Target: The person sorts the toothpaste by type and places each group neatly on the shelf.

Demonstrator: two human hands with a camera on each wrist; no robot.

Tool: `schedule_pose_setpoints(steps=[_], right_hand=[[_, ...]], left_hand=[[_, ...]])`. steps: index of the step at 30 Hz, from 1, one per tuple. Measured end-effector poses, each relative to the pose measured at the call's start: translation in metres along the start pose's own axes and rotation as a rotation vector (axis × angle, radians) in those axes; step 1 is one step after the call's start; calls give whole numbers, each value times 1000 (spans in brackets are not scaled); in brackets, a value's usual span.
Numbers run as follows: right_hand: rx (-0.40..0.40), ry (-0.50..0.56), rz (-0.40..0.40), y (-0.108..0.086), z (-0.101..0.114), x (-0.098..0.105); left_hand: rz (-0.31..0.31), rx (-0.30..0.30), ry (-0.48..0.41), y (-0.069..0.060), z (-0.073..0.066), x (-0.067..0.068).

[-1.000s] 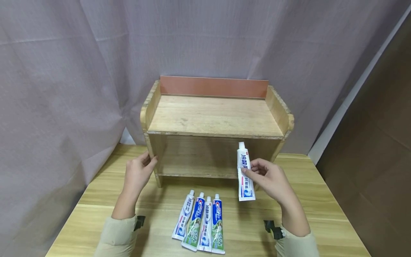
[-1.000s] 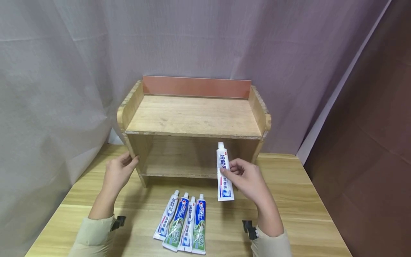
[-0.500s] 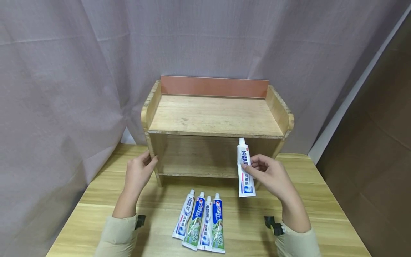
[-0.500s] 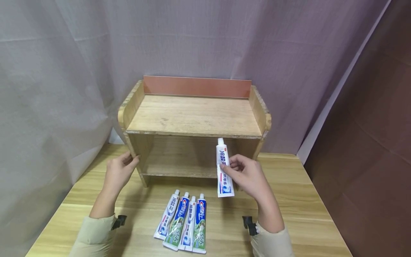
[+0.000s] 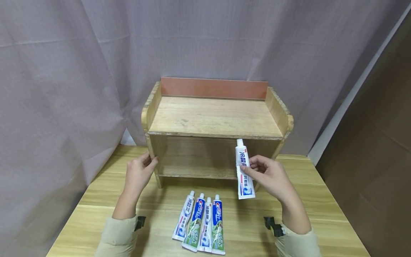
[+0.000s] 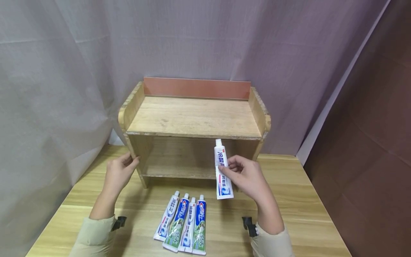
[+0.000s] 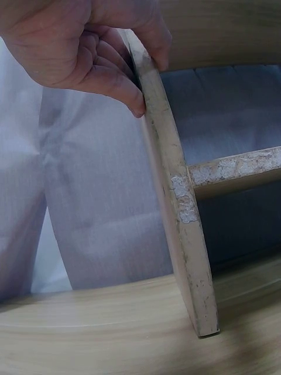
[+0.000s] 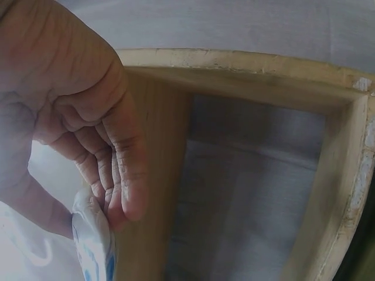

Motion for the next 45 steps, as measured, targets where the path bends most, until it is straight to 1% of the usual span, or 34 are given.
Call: schedule_pose_setpoints(steps=[7, 12, 19, 22, 26, 31, 34, 39, 45], right_hand=[[6, -13, -17, -2, 3, 4], [-3, -3, -11, -4, 2, 5], [32, 17, -27, -3, 5, 7], [32, 22, -34, -3, 7, 9], [38, 5, -44, -3, 9, 11], [51, 3, -59, 0, 12, 14], [47, 2, -64, 2, 13, 17], [36, -19, -71, 5, 16, 20], [59, -13, -95, 11, 25, 25]], left_hand=[[1, 7, 0, 0, -1, 0], [-4, 10, -3, 1, -1, 0], [-12, -4, -6, 1, 0, 0], [-8, 5, -9, -1, 0, 1], [2, 9, 3, -2, 0, 2], [6, 6, 8, 0, -1, 0], [7, 9, 7, 0, -1, -1], [-3, -3, 19, 1, -1, -1], [-12, -10, 24, 0, 0, 0]])
Point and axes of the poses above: each hand's wrist, its own y-axis towards the middle knuckle, its own x-axis out of the back of the hand, z = x × y, the point moved 1 cm from there along y, towards the middle knuckle, and after that the axes turned 10 degrees about z, right-handed, at the moved point
